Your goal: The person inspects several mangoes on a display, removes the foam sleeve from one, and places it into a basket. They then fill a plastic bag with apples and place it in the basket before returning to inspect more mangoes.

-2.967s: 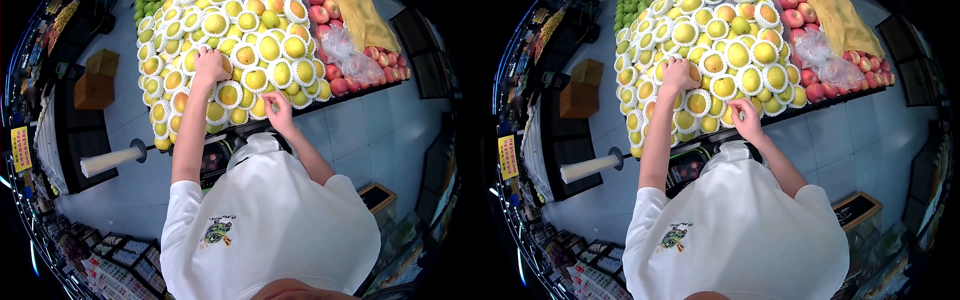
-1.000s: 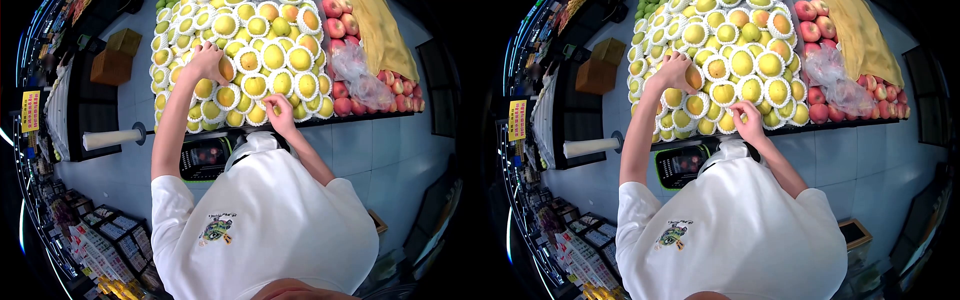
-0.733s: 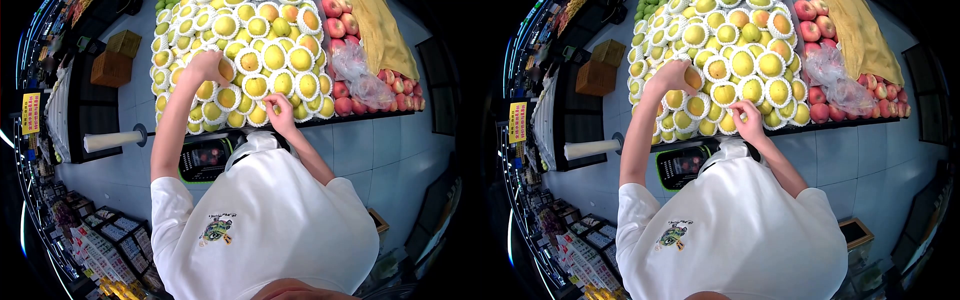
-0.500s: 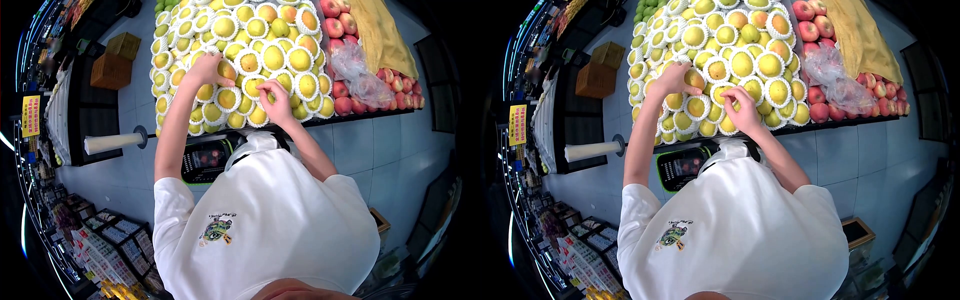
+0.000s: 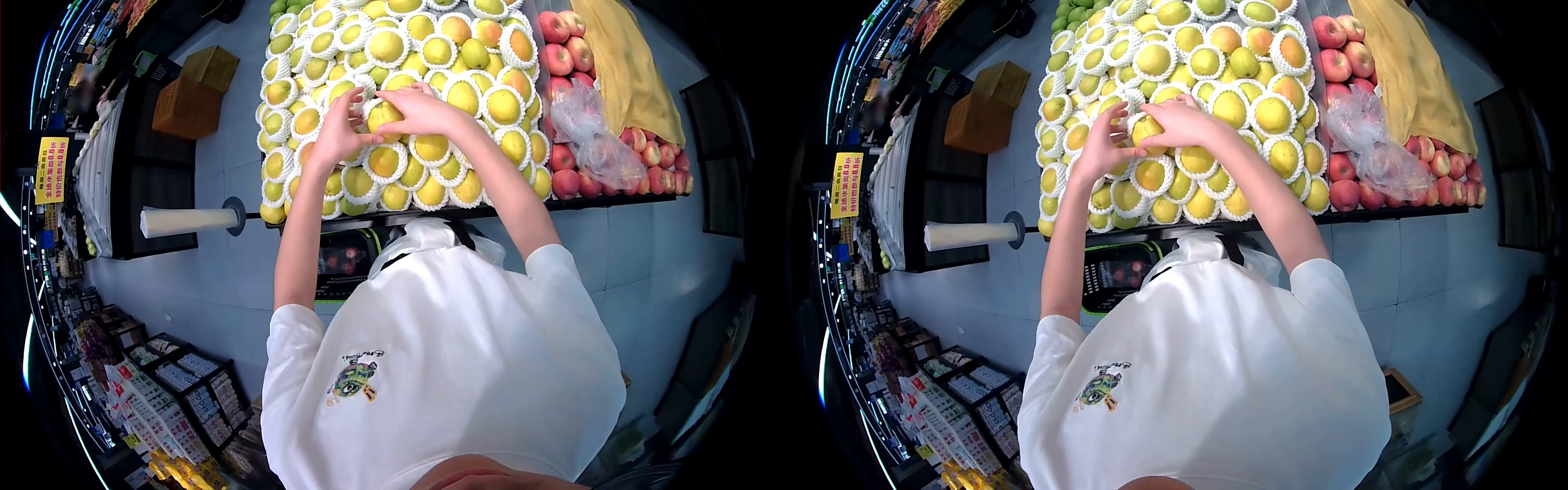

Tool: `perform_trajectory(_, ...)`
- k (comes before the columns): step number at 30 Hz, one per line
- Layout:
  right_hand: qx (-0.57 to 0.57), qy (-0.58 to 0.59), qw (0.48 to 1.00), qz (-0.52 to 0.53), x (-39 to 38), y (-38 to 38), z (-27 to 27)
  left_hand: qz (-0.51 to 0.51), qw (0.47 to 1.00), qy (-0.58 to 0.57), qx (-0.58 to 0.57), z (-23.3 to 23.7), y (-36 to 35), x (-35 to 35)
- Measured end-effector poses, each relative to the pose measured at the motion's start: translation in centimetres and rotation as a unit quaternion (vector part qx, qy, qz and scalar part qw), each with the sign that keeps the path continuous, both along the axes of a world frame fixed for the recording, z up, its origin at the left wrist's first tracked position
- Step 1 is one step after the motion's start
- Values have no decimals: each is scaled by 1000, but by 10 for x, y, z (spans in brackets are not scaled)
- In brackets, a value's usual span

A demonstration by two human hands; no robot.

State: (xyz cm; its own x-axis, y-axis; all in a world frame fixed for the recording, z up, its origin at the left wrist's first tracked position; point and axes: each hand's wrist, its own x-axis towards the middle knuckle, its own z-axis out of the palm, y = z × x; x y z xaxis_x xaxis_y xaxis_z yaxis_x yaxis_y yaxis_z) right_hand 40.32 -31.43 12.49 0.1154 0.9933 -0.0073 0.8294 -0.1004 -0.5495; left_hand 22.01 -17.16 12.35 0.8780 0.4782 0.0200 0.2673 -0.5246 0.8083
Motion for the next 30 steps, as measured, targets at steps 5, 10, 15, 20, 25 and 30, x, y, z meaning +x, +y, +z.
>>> perform_trajectory(5, 13, 26, 1000, 6, 5, 3, -1, 18, 998, 38, -39, -17, 8, -8)
perform_trajectory(10, 5, 81, 996, -48, 15, 16, -2, 78, 985, -44, -146, -11, 5, -11)
perform_trajectory(15, 62, 315, 946, -36, 14, 10, 4, 53, 947, -173, -265, -8, 12, -20)
perform_trajectory(20, 109, 601, 791, -18, -17, -12, -1, 63, 838, -272, -469, -5, -43, -18)
perform_trajectory(25, 94, 780, 609, -103, -75, -54, -6, 105, 888, -257, -366, -13, -116, -23)
perform_trajectory(30, 108, 719, 658, -196, -107, -84, -20, 142, 899, -250, -331, -30, -139, -38)
